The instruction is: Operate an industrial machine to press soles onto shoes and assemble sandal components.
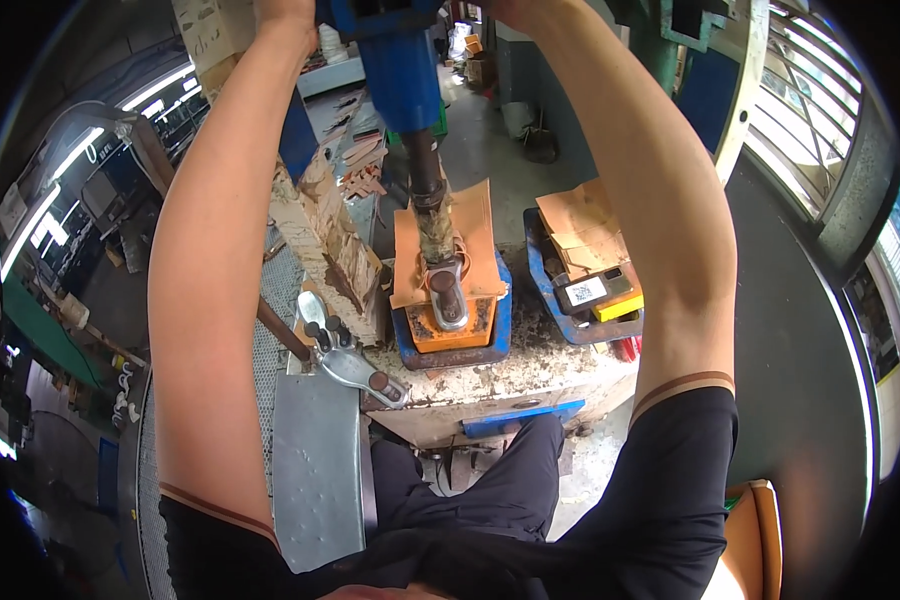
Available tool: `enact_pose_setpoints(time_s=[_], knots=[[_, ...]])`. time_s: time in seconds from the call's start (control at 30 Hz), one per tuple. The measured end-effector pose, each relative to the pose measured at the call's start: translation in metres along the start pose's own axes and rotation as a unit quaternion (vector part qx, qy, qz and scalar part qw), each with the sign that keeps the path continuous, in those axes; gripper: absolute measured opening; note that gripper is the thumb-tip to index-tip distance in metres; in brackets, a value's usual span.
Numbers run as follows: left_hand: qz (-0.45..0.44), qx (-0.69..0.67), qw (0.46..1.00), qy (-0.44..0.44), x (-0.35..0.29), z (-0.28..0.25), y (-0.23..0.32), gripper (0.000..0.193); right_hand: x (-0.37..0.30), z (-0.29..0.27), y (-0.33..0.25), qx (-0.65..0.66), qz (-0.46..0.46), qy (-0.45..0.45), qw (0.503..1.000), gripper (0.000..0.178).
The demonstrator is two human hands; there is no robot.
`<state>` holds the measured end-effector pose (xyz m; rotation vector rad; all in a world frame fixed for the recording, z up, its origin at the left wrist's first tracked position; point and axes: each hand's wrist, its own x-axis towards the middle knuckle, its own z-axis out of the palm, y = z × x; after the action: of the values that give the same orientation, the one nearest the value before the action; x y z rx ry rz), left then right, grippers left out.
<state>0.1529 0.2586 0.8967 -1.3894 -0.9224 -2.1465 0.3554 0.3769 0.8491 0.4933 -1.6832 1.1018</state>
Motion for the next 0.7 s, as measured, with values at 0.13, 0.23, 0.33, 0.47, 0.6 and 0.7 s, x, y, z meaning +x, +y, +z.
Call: enact_pose_setpoints(time_s=[0.13,0.23,0.33,0.47,0.6,0.7], knots=[[-0.013,-0.046,0.999,0.001,-0.007,-0.006,0.003,0.062,0.005,-0.008,0.008,0.020,-0.001,-0.043,0.999,0.069],[-0.135,-0.177,0.974,-0.045,-0.033,-0.022,0.015,0.064,-0.002,-0.021,0.014,0.057,0.011,-0.002,0.998,0.055],[-0.101,-0.056,0.993,-0.041,-0.050,-0.052,0.017,0.066,0.000,-0.031,0.020,-0.015,-0.047,0.079,0.996,0.041],[-0.128,-0.091,0.983,-0.092,-0.093,-0.070,-0.010,0.067,0.008,-0.072,0.009,-0.148,-0.077,0.087,0.982,0.040],[-0.156,-0.061,0.981,-0.095,-0.149,-0.146,-0.029,0.063,0.015,-0.048,0.000,-0.205,0.063,0.090,0.973,0.053],[-0.204,-0.051,0.975,-0.071,-0.199,-0.197,-0.056,0.060,0.005,-0.043,0.002,-0.120,0.006,0.097,0.988,0.058]])
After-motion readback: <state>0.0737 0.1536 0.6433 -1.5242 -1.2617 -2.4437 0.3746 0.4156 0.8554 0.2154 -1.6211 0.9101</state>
